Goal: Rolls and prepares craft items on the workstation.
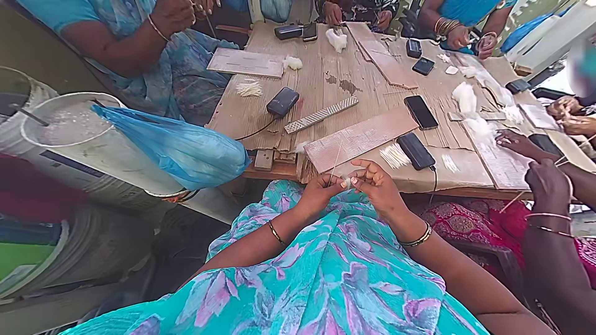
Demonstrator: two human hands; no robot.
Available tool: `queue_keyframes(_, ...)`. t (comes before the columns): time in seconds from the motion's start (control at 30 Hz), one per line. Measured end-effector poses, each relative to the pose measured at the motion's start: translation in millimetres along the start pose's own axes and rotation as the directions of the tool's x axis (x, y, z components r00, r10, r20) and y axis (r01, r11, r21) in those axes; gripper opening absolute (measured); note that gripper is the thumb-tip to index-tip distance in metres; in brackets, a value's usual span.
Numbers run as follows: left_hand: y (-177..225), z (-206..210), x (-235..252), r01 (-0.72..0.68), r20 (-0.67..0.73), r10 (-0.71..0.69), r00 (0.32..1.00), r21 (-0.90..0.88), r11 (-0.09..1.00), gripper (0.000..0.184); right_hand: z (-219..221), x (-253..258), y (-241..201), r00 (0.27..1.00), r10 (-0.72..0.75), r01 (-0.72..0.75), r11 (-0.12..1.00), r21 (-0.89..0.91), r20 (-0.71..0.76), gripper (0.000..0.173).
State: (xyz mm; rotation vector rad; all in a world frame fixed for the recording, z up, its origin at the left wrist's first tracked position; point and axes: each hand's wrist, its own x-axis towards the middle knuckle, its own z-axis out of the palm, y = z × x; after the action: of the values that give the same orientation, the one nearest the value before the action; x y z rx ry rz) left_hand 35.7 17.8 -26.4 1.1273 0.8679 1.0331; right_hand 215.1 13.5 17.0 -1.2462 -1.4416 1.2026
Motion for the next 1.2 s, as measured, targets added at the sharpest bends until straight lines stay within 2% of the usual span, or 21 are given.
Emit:
queue_keyframes(0.53,-9,-4,5,-0.016,-0.009,0.016,1.000,-0.020,1.000,0.008,1,7,5,0.997,0.043,-0.038,0.996,0.084,-0.063,0.037)
queue_keyframes(0.67,-9,-5,6,-0.008,-0.020,0.008,1.000,-0.027,1.000,0.007,2,12,7,0.995,0.091,-0.093,0.993,0.076,0.028,0.043)
queue_keyframes(0.77,-7,-8,9,0.025,-0.035,-0.026,0.999,-0.038,0.999,0.005,4,20,11,0.994,0.103,-0.106,0.992,0.071,0.048,0.046)
queue_keyframes(0.9,-2,-18,15,0.150,-0.027,-0.150,0.988,-0.027,0.988,0.014,5,35,13,0.994,0.110,-0.111,0.990,0.082,0.016,0.040)
queue_keyframes(1.0,1,-25,25,0.219,-0.077,-0.218,0.973,0.003,0.976,0.014,6,49,17,0.993,0.120,-0.118,0.987,0.107,-0.009,0.040)
queue_keyframes(1.07,1,-28,33,0.214,-0.159,-0.206,0.965,0.035,0.976,0.010,8,59,21,0.994,0.106,-0.104,0.992,0.065,-0.029,0.040)
queue_keyframes(1.13,-2,-36,45,0.188,-0.229,-0.151,0.962,0.148,0.971,0.014,12,72,29,0.996,0.076,-0.078,0.996,-0.049,-0.044,0.039)
queue_keyframes(1.2,-9,-48,61,0.159,-0.273,-0.064,0.960,0.344,0.925,0.020,17,88,41,0.998,0.035,-0.044,0.976,-0.215,-0.042,0.039)
